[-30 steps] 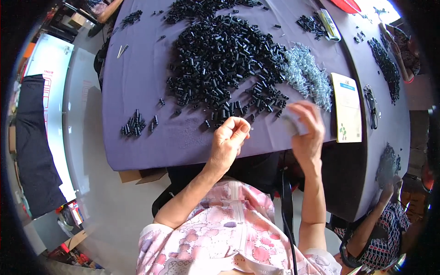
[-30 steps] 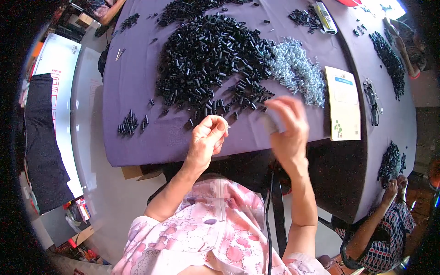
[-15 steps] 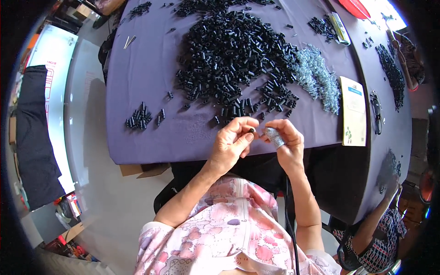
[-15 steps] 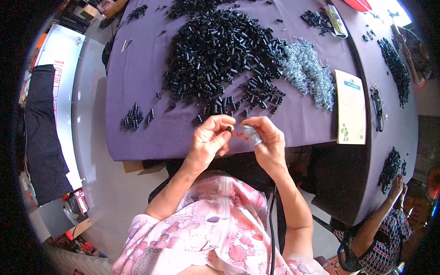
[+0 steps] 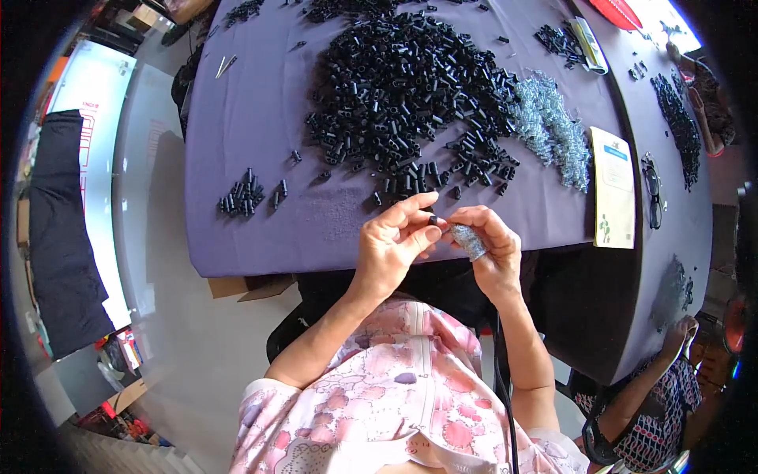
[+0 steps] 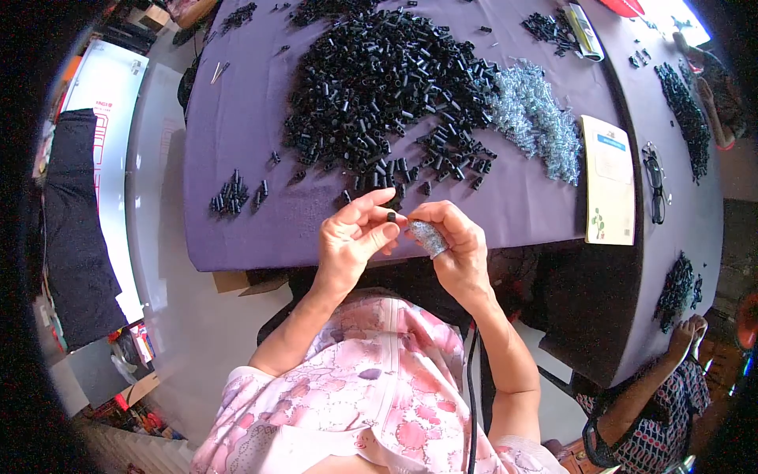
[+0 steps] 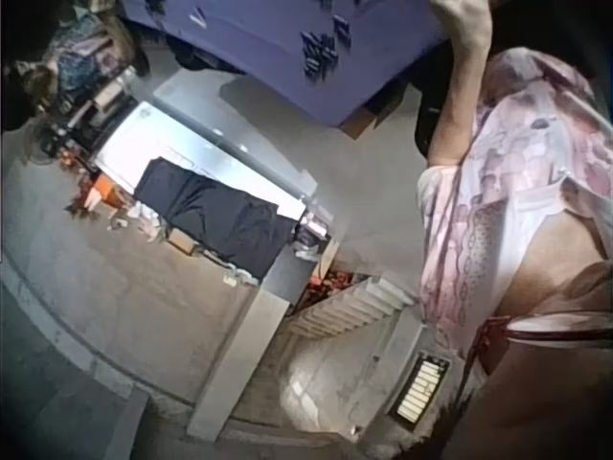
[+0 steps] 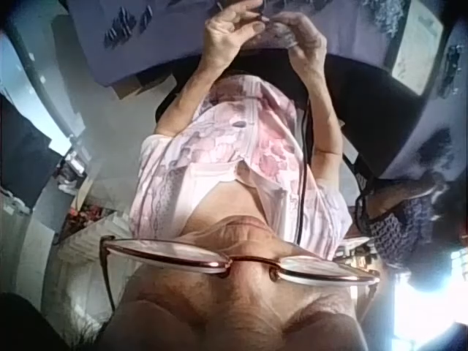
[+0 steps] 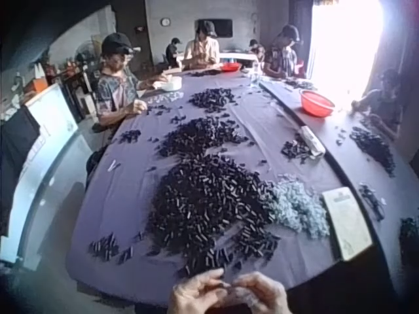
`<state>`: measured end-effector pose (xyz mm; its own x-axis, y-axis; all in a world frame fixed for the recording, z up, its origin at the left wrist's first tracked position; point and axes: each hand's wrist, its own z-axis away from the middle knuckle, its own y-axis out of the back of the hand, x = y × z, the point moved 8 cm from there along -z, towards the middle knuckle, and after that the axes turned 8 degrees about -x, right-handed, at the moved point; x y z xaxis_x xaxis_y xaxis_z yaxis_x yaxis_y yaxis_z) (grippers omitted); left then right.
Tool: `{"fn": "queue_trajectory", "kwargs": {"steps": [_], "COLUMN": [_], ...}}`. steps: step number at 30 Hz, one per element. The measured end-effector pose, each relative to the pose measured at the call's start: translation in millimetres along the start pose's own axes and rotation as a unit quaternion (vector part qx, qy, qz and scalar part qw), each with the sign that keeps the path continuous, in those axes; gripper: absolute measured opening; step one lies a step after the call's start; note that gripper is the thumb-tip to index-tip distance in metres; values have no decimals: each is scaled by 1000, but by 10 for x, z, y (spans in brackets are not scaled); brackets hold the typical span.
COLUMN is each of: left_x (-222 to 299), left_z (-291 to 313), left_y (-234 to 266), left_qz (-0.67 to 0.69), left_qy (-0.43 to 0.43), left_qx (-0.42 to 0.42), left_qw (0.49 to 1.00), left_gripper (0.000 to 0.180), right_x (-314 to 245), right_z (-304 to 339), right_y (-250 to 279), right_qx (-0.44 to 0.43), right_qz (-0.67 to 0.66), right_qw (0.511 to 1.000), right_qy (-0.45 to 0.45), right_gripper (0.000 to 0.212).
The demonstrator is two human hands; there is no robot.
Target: Assembling small black plastic components by hand at a workbench.
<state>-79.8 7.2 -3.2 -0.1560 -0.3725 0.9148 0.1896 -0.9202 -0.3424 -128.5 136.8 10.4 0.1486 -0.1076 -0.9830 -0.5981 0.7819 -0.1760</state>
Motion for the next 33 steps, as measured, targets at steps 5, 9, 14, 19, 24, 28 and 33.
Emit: {"fn": "queue_trajectory", "kwargs": {"steps": [5,9,14,19,24,28,33], "left_x": [-257,-257,-267,-276,-351,-344,-364], "left_z": [-17,0,19,14,11,36,58], "left_y": [79,42,41,60,72,102,122], "left_qz": [166,249,234,221,231,234,159], "left_qy": [75,94,108,90,88,91,93], "left_qx": [-18,-1,14,22,30,40,9], "left_qw": [983,964,966,971,968,967,983], "left_gripper": [22,21,18,19,18,18,20], "right_x": [-173,-328,-329,-271,-278,-233,-260], "right_z": [30,71,73,63,46,22,-41], "right_y": [-26,-131,-150,-168,-197,-213,-206], "right_qx": [10,14,30,34,34,24,18], "right_qz": [157,281,296,296,328,308,323], "right_qw": [983,948,942,941,931,938,936], "right_qy": [91,147,155,159,157,156,139], "right_gripper": [24,30,33,34,33,34,23]}}
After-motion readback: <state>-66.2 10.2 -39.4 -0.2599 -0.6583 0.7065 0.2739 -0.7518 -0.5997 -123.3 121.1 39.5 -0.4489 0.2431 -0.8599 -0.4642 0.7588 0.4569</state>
